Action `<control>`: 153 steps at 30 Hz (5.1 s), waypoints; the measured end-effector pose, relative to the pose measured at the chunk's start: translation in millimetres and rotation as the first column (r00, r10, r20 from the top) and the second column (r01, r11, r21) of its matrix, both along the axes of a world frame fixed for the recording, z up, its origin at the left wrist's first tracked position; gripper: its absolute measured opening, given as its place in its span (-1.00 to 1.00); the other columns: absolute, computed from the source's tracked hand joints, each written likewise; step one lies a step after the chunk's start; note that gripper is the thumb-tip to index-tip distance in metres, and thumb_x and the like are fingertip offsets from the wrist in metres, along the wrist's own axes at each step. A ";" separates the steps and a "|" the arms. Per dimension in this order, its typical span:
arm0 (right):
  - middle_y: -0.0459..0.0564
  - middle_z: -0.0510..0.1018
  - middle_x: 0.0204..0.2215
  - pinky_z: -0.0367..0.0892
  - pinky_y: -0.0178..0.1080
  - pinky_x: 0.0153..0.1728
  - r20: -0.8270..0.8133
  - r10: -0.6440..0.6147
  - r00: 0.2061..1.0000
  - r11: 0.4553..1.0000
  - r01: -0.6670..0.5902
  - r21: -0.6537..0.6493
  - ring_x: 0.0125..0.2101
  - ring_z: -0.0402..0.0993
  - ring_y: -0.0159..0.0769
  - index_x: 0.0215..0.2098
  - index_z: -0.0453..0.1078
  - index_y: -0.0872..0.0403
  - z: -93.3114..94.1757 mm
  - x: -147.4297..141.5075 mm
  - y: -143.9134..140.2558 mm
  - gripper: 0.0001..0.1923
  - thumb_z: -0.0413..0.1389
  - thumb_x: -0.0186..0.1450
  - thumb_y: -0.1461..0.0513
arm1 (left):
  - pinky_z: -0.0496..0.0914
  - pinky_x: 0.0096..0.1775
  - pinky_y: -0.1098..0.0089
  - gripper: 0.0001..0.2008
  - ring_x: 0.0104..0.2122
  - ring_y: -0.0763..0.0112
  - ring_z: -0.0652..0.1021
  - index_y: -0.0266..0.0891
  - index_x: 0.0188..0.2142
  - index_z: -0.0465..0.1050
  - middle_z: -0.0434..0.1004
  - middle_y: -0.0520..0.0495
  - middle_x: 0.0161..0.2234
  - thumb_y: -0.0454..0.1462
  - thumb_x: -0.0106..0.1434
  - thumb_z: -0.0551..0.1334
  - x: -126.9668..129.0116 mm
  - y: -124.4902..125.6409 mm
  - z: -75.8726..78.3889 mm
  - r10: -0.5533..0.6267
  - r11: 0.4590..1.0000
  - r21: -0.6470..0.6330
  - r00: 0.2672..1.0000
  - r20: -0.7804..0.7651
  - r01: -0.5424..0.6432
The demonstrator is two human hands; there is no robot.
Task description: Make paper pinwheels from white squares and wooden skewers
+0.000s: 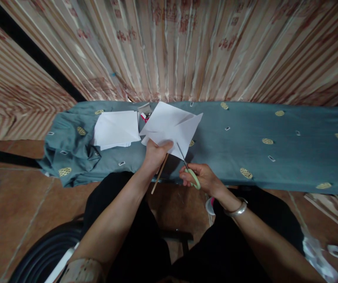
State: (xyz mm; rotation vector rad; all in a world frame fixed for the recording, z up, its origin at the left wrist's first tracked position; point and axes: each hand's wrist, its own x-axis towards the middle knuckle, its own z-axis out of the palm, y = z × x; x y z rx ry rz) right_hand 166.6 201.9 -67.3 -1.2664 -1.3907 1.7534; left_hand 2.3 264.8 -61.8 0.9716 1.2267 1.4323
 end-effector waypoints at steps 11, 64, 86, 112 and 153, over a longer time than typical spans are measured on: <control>-0.14 0.47 -0.66 0.23 -0.37 -0.59 -0.007 -0.017 1.000 1.000 0.017 -0.008 -0.65 0.33 -0.47 -0.45 0.48 0.11 1.7 -1.2 1.3 -0.56 0.33 0.00 -0.09 | 0.41 -0.30 0.35 -0.70 -0.42 0.35 0.50 -0.31 -0.36 0.47 0.55 -0.07 -0.39 -0.28 -0.15 0.36 0.9 -0.9 2.8 0.003 1.000 -0.029 0.999 0.048 -0.002; -0.15 0.48 -0.67 0.24 -0.39 -0.60 -0.001 -0.085 0.996 0.996 0.085 0.023 -0.65 0.34 -0.49 -0.45 0.46 0.10 -0.7 -3.6 1.7 -0.51 0.32 0.00 -0.15 | 0.39 -0.31 0.35 -0.69 -0.43 0.37 0.50 -0.30 -0.39 0.51 0.57 -0.03 -0.42 -0.30 -0.21 0.40 7.9 -15.0 13.0 -0.035 0.990 -0.132 0.996 0.077 0.045; -0.16 0.47 -0.69 0.25 -0.36 -0.59 -0.008 -0.094 0.996 0.996 0.093 -0.015 -0.66 0.33 -0.47 -0.47 0.46 0.09 6.0 -5.6 3.1 -0.47 0.32 -0.07 -0.19 | 0.38 -0.35 0.35 -0.70 -0.48 0.39 0.48 -0.29 -0.40 0.48 0.55 -0.02 -0.45 -0.28 -0.20 0.39 7.8 -16.3 11.3 -0.050 0.988 -0.145 0.996 0.069 0.059; -0.15 0.47 -0.71 0.21 -0.38 -0.62 -0.028 -0.114 0.993 0.993 0.114 0.034 -0.68 0.32 -0.48 -0.51 0.45 0.10 -0.8 -5.0 2.9 -0.49 0.31 -0.02 -0.17 | 0.39 -0.30 0.35 -0.72 -0.46 0.38 0.51 -0.26 -0.41 0.49 0.56 0.00 -0.44 -0.30 -0.20 0.40 8.7 -18.3 14.3 -0.057 0.986 -0.152 0.996 0.073 0.068; -0.15 0.48 -0.72 0.16 -0.41 -0.65 0.010 -0.117 0.993 0.993 0.117 0.021 -0.70 0.32 -0.50 -0.61 0.37 0.09 -3.5 -3.3 4.3 -0.49 0.34 -0.05 -0.16 | 0.36 -0.35 0.40 -0.69 -0.48 0.42 0.48 -0.29 -0.41 0.49 0.55 0.03 -0.46 -0.33 -0.24 0.41 8.9 -18.0 9.7 -0.076 0.985 -0.147 0.991 0.111 0.092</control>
